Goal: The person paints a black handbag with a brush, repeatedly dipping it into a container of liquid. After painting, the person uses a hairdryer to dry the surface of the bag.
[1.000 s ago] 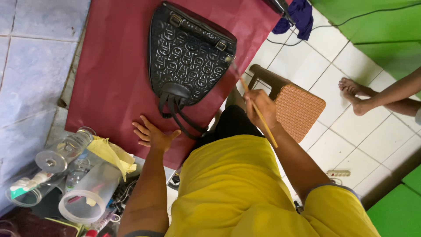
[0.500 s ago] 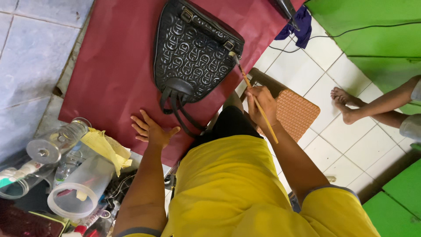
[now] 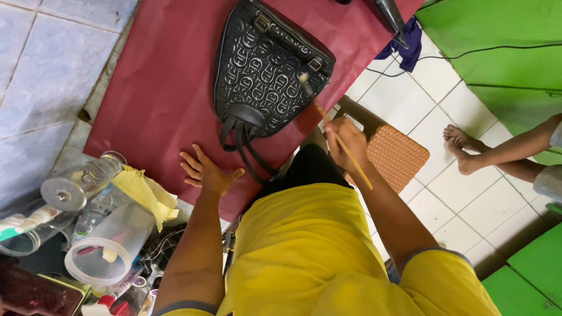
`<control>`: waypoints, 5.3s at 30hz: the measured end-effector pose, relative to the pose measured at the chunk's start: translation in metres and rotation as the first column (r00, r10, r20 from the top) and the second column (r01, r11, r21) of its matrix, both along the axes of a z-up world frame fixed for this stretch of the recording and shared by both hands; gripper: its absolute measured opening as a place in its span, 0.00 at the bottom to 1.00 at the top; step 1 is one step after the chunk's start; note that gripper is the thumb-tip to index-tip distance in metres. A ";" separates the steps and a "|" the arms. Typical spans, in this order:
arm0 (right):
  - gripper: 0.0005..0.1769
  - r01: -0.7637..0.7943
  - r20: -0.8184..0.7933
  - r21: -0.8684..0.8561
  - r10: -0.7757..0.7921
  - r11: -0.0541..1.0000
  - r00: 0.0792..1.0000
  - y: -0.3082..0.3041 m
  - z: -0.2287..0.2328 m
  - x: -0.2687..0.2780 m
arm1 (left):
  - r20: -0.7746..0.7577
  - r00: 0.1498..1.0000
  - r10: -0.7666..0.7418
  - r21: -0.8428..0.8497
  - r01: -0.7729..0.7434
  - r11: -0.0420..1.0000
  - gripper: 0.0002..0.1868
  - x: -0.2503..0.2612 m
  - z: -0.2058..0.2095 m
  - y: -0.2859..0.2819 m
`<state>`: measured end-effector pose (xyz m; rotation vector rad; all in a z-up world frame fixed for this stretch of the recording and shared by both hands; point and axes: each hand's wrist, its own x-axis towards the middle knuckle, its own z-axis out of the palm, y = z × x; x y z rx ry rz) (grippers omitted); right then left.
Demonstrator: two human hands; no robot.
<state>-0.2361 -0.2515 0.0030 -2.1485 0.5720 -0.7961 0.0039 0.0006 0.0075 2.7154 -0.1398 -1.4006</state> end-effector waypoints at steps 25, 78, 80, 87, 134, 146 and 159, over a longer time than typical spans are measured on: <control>0.05 0.021 0.020 -0.097 -0.019 0.995 1.000 -0.015 0.000 0.021 | -0.035 0.999 0.004 -0.004 -0.004 1.000 0.82 0.004 0.005 0.002; 0.04 -0.124 -0.122 -0.292 0.091 0.949 0.988 -0.019 -0.037 0.066 | -0.083 0.996 0.041 -0.055 -0.046 0.997 0.82 0.008 0.008 0.004; 0.06 -0.103 -0.059 -0.270 0.091 0.957 0.994 -0.032 -0.025 0.071 | -0.090 0.996 0.028 -0.053 -0.033 0.998 0.82 0.010 0.007 0.004; 0.07 -0.133 -0.096 -0.302 0.109 0.944 0.989 -0.027 -0.029 0.078 | -0.117 0.993 0.022 -0.058 -0.029 0.998 0.82 0.009 0.004 0.008; 0.06 0.228 -0.024 -0.264 -0.242 0.937 0.970 -0.198 0.066 0.213 | -0.112 0.992 0.056 0.039 -0.052 0.998 0.83 0.009 -0.023 0.013; 0.07 0.361 0.052 -0.295 -0.362 0.885 0.931 -0.182 0.082 0.198 | -0.106 0.993 0.052 0.062 -0.046 0.997 0.84 0.009 -0.024 0.010; 0.05 0.254 0.021 -0.402 -0.269 0.880 0.963 -0.179 0.093 0.181 | -0.080 0.994 0.079 -0.013 -0.080 0.997 0.83 0.008 -0.016 0.011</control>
